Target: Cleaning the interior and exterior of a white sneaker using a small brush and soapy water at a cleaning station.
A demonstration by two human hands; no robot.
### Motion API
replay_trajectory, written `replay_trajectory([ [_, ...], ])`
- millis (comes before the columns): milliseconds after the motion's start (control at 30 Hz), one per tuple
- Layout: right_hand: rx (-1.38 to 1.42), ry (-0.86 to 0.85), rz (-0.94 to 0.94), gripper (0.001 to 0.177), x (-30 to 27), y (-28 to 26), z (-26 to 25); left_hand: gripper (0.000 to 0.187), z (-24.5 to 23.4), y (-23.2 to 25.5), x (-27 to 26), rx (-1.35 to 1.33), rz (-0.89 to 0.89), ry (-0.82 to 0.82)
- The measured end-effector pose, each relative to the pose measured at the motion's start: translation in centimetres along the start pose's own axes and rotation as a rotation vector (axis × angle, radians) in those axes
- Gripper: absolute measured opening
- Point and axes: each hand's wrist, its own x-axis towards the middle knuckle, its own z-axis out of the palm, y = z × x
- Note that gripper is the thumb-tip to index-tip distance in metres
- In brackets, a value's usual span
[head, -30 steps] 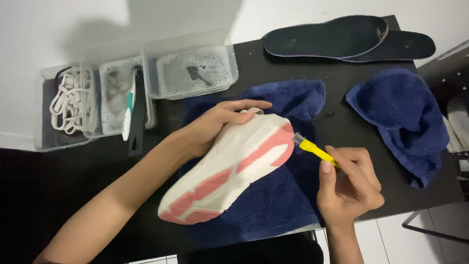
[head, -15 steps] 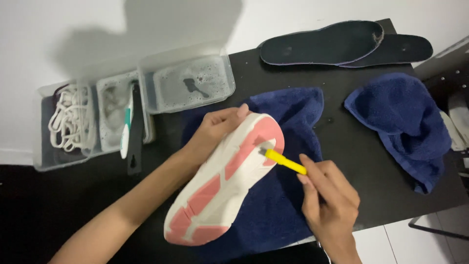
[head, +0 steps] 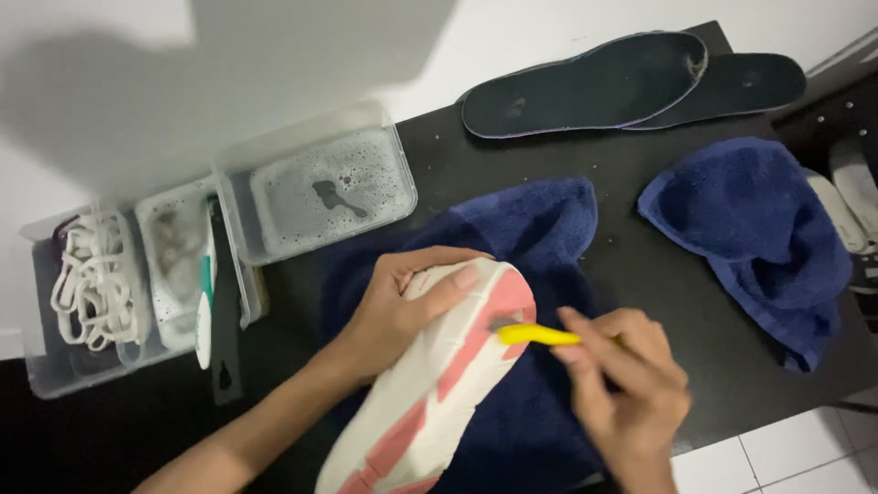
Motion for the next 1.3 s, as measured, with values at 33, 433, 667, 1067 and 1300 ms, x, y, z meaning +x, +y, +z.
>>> replay_trajectory([
  [33, 0.033, -0.019, 0.105, 0.023, 0.2, 0.2, -0.3, 0.032, 0.2, 0.5, 0.1, 0.019, -0.047, 0.023],
  [433, 0.149, -0.158, 0.090, 0.023, 2.6, -0.1, -0.7, 0.032, 0.0, 1.7, 0.2, 0.064, -0.118, 0.028],
  [667, -0.149, -0.119, 0.087, 0.030, -3.1, 2.3, -0.1, 0.032, 0.7, 1.5, 0.2, 0.027, -0.114, 0.076],
  [1067, -0.190, 0.016, 0.109, 0.022, -2.7, -2.0, 0.8, 0.042, 1.0, 2.6, -0.2, 0.134, -0.055, 0.058],
  [1300, -0.221, 0.047, -0.055, 0.021, -1.5, -1.8, 0.9, 0.041, 0.3, 2.2, 0.0, 0.137, -0.034, 0.046],
])
